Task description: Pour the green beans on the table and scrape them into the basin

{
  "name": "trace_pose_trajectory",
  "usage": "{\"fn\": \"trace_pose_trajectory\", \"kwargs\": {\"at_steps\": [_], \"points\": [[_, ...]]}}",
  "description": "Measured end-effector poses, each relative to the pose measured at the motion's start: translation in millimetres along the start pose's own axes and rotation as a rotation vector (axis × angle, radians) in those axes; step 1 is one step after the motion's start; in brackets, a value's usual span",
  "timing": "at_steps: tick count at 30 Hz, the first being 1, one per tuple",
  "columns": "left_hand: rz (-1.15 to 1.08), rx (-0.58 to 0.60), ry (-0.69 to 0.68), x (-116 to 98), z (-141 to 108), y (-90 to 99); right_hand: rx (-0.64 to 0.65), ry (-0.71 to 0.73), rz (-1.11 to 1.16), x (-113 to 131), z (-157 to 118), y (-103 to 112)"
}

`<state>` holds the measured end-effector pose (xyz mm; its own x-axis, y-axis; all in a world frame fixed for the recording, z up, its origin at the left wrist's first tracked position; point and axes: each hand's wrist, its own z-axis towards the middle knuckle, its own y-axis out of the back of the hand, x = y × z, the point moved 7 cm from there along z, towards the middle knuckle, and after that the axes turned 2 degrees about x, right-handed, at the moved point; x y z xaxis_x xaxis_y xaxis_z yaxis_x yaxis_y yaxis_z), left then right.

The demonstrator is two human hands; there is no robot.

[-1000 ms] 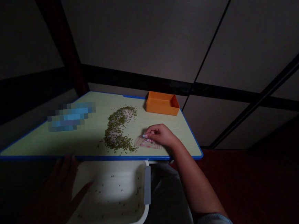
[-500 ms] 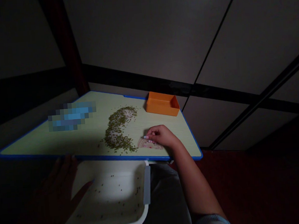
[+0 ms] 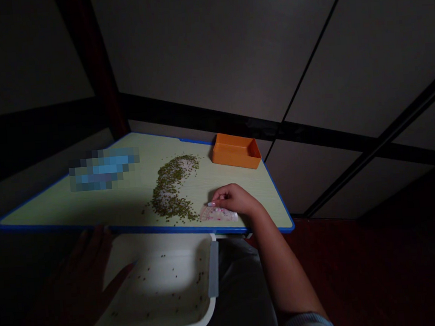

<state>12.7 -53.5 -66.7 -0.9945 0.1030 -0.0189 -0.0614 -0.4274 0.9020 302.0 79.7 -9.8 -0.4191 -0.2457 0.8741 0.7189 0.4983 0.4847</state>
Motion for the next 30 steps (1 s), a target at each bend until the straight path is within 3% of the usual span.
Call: {"fn": "trace_pose_trajectory", "kwargs": {"at_steps": [17,26,30], "points": [[0.012,0.022,0.006,2,-4,-3.0,-0.097,-0.038,-0.022,1,-3,10],[-0.012,0.053,0.021,2,-2,-2.4,-0.007,-0.032,0.024,4,-3,1],[-0.014,0.047,0.028,3,-1,-1.9,-0.027,-0.055,0.003,2,-3,0]]}}
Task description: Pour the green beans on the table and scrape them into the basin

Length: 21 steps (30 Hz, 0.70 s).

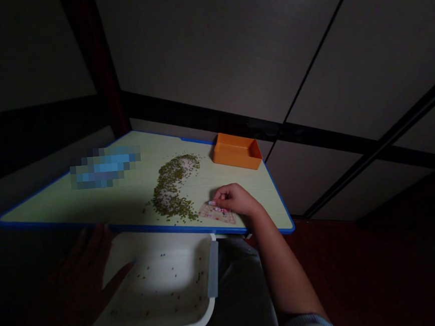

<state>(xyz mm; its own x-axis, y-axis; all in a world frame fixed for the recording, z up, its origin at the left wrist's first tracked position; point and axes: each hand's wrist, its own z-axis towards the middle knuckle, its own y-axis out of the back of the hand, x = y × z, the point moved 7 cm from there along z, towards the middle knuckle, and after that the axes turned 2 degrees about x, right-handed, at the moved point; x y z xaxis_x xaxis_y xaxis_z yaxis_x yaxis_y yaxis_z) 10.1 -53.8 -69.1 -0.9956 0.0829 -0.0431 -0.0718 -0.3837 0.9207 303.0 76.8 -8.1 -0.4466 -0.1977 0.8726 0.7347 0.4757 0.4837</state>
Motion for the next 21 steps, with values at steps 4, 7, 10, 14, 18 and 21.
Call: {"fn": "trace_pose_trajectory", "kwargs": {"at_steps": [4,7,10,14,18,21], "points": [[0.01,-0.016,-0.009,0.5,0.2,-1.0,-0.027,-0.006,-0.006,-1.3,-0.1,3.4],[0.03,-0.019,-0.002,2.2,0.0,-2.7,-0.05,0.001,-0.01,-1.5,-0.1,7.0],[0.041,-0.016,0.0,2.7,-0.7,-4.0,-0.085,0.009,-0.033,-1.5,0.2,9.5],[0.04,-0.031,-0.006,1.6,-1.4,-3.7,-0.137,0.034,-0.144,0.5,2.4,9.6],[0.049,-0.063,-0.026,-0.5,-1.3,-1.9,-0.18,0.081,-0.269,3.8,5.7,8.3],[0.055,-0.061,-0.039,-0.5,-1.0,-3.0,-0.167,0.147,-0.269,5.8,7.4,6.1]]}}
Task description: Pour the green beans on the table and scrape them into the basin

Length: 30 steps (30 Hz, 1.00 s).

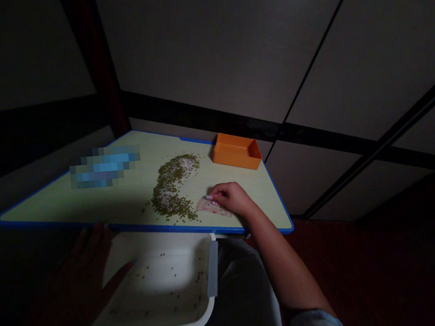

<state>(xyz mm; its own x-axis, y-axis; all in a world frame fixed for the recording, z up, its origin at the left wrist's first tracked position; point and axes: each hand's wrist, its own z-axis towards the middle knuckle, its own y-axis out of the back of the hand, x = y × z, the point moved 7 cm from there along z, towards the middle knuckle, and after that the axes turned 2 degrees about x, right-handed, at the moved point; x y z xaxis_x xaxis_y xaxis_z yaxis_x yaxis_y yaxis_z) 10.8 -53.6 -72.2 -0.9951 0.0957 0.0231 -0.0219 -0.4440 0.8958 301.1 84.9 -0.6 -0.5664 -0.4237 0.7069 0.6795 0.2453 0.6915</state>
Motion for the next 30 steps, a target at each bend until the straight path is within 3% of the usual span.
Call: {"fn": "trace_pose_trajectory", "kwargs": {"at_steps": [4,15,30], "points": [[-0.005,-0.022,-0.013,1,0,-0.3,0.034,0.043,0.07,0,0,-3],[0.002,-0.008,-0.012,0,0,0.9,0.163,-0.026,0.254,-8,-3,-8],[-0.01,-0.003,0.005,-2,1,6.8,0.271,-0.153,0.341,-13,-9,-8]]}}
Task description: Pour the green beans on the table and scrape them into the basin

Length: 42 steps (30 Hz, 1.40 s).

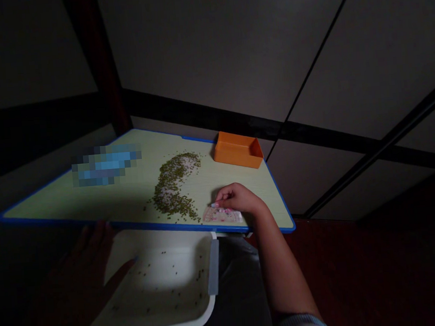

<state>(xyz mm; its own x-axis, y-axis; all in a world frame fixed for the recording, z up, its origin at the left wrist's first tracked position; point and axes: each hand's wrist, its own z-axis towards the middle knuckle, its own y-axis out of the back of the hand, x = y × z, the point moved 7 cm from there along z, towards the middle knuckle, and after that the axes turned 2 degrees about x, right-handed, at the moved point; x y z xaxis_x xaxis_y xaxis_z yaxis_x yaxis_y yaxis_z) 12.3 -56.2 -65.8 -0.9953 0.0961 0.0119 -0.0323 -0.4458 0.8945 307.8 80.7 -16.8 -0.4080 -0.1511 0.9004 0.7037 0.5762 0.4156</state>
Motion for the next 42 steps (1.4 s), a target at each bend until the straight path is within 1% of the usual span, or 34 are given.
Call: {"fn": "trace_pose_trajectory", "kwargs": {"at_steps": [4,13,19,27,34,37,42], "points": [[-0.019,0.043,0.018,1,1,-1.7,0.023,-0.009,0.031,2,0,-5],[-0.007,0.065,0.033,1,0,-4.8,0.069,-0.006,0.093,5,-1,-12],[0.002,0.022,0.011,1,0,-3.2,0.038,0.002,0.09,3,-1,-9],[0.014,0.034,0.006,1,0,-4.3,-0.004,-0.009,0.032,4,-1,-6],[-0.008,0.006,0.017,0,0,-1.1,-0.047,-0.015,0.0,8,-3,0],[-0.016,0.027,0.032,1,1,-0.5,-0.059,-0.017,-0.002,9,-4,2],[-0.006,0.067,0.043,4,1,-3.7,-0.123,-0.027,0.012,6,-6,8]]}}
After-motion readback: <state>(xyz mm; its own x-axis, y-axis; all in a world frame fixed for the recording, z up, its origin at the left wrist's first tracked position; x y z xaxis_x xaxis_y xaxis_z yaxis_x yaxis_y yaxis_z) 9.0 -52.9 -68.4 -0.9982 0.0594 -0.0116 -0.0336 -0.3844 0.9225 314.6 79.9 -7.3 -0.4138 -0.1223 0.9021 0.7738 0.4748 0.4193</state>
